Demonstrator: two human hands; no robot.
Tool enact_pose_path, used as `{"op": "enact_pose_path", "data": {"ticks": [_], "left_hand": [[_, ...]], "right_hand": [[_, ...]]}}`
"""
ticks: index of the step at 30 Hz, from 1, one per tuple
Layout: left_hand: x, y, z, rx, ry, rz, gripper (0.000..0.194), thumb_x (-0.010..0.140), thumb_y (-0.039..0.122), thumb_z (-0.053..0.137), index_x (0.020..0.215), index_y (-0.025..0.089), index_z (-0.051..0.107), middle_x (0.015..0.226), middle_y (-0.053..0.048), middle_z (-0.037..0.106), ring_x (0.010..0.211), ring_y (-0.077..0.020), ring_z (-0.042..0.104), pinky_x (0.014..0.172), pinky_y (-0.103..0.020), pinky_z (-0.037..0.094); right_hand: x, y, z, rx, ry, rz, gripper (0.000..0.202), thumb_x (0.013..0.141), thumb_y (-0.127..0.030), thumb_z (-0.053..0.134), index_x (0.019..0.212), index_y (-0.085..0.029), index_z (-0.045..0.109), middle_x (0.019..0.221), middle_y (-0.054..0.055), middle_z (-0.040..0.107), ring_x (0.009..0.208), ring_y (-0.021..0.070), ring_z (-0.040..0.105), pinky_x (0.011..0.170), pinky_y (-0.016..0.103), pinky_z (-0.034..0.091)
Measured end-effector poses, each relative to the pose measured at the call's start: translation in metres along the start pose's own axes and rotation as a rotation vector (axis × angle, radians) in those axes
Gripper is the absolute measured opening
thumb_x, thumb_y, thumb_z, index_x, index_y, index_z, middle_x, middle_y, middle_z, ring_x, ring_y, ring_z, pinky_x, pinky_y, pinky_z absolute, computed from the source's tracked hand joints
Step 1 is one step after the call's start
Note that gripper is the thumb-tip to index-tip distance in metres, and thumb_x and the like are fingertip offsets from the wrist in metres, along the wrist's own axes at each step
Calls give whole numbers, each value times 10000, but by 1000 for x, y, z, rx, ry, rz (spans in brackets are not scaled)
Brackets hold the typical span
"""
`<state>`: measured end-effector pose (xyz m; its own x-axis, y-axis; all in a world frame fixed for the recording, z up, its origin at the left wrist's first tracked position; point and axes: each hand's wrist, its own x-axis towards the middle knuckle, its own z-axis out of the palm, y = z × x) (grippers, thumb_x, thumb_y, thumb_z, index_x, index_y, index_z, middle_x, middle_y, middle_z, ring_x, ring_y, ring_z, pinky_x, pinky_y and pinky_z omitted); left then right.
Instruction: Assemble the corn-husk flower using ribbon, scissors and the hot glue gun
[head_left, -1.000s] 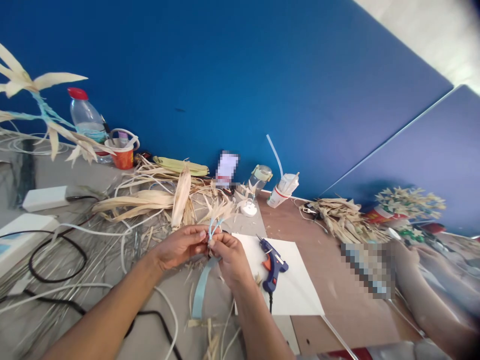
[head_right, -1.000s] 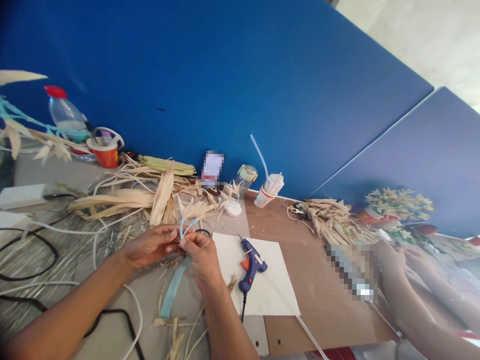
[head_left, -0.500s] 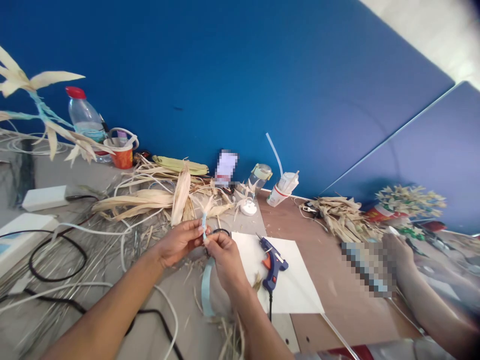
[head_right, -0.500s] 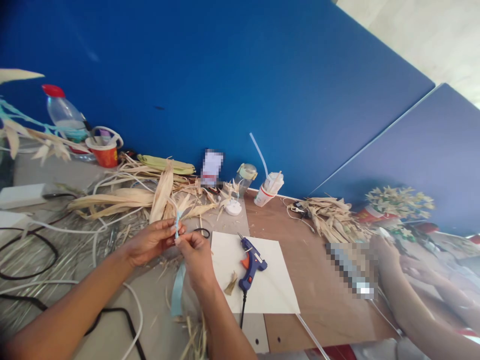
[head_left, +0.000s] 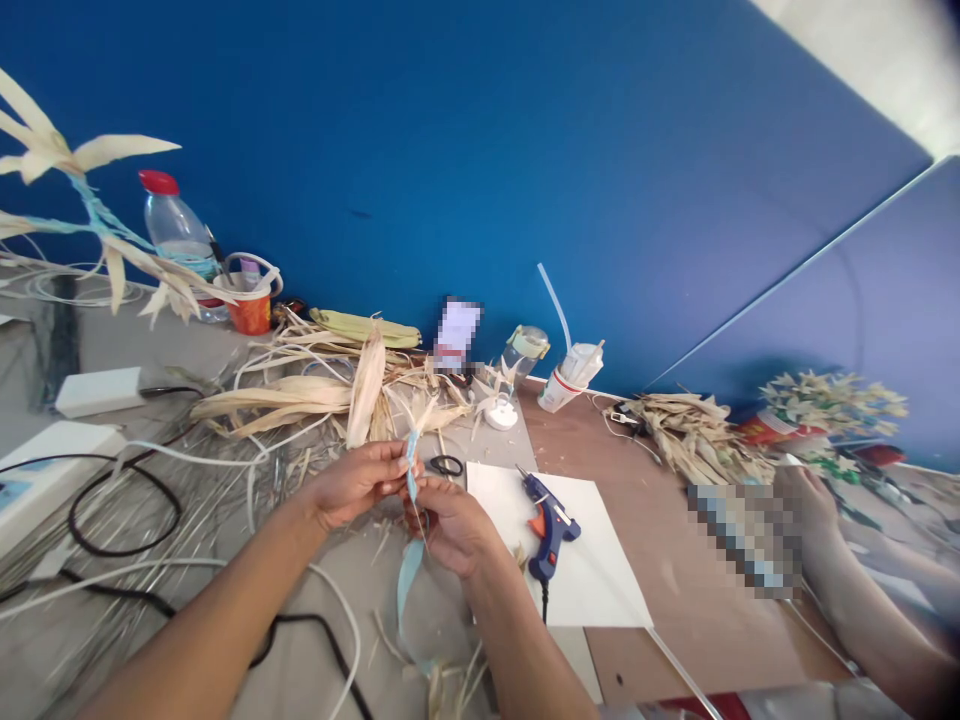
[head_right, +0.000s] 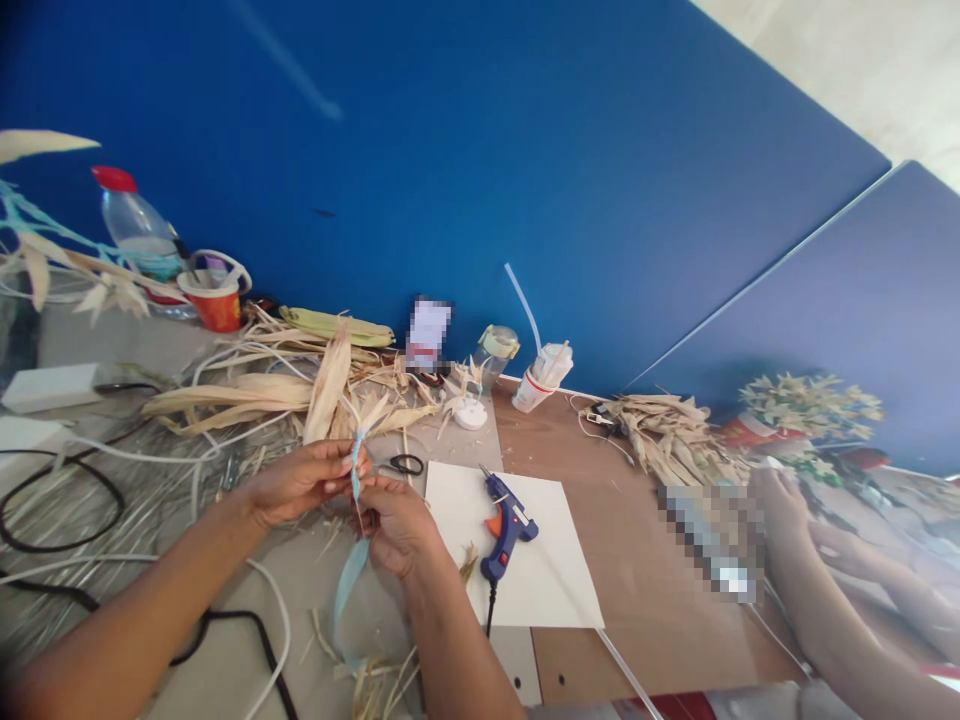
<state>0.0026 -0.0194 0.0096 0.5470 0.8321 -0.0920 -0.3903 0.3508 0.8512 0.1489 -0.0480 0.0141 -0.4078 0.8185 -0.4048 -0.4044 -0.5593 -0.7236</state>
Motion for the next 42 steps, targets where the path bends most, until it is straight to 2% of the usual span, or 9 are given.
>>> {"op": "enact_pose_path", "data": {"ticks": [3, 11, 17, 25, 27, 31, 35, 38, 42], "left_hand": [[0, 0, -1, 49, 4, -1, 186, 732, 292, 670, 729, 115, 613, 689, -16, 521, 531, -72, 329, 537, -210, 312], [-2, 2, -2, 98, -58, -17, 195, 748, 305, 649, 736, 112, 626, 713, -27, 512, 621, -99, 384, 571, -224, 299], [-1, 0, -3, 76, 25, -41, 230, 659, 308, 731, 766, 116, 665, 736, -31, 531, 643, -106, 412, 581, -221, 326], [-1, 0, -7, 204, 96, -24, 204, 701, 318, 689, 748, 120, 672, 704, -43, 556, 618, -122, 419, 580, -250, 329], [0, -1, -7, 225, 114, -29, 218, 700, 332, 685, 740, 119, 662, 687, -37, 554, 598, -120, 418, 572, -252, 324], [2, -4, -5, 286, 190, -64, 247, 687, 362, 684, 689, 124, 618, 607, 0, 515, 553, -108, 411, 544, -241, 307], [4, -7, 0, 308, 266, -49, 241, 685, 347, 693, 667, 124, 602, 581, 21, 490, 522, -87, 375, 513, -221, 274], [5, -9, 1, 189, 210, -33, 212, 708, 318, 687, 742, 116, 636, 654, 1, 529, 535, -75, 383, 518, -210, 279], [2, -7, 0, -48, 54, -33, 213, 721, 259, 680, 875, 112, 676, 791, -52, 592, 602, -88, 461, 596, -219, 347]], "right_hand": [[0, 0, 0, -56, 14, -21, 118, 537, -195, 685, 553, -140, 581, 428, -64, 445, 380, 45, 295, 441, 227, 189], [1, 2, 0, -180, 68, -120, 200, 576, -227, 658, 495, -171, 483, 424, -82, 386, 416, 49, 255, 469, 233, 171], [0, 3, 1, -415, 247, -275, 146, 633, -282, 626, 595, -170, 540, 504, -63, 446, 489, 77, 333, 494, 227, 245], [-4, -1, 1, -283, 168, -262, 203, 660, -335, 619, 570, -172, 538, 469, -65, 406, 462, 72, 283, 489, 235, 226], [-5, -1, 3, -391, 218, -317, 170, 679, -310, 601, 589, -176, 549, 490, -52, 445, 487, 89, 342, 511, 240, 268], [-8, 2, 6, -861, 380, -557, 71, 694, -187, 553, 643, -185, 603, 655, 9, 558, 658, 154, 487, 639, 280, 356], [-7, 7, 4, -1175, 386, -811, 146, 720, -115, 496, 699, -190, 619, 716, 48, 534, 736, 192, 490, 686, 310, 351], [-7, 7, 3, -1195, 386, -837, 154, 732, -112, 480, 696, -193, 606, 698, 41, 511, 713, 188, 482, 669, 305, 350], [-10, 1, 6, -1046, 383, -765, 161, 724, -129, 487, 614, -206, 575, 676, 18, 531, 693, 166, 490, 676, 287, 360]]}}
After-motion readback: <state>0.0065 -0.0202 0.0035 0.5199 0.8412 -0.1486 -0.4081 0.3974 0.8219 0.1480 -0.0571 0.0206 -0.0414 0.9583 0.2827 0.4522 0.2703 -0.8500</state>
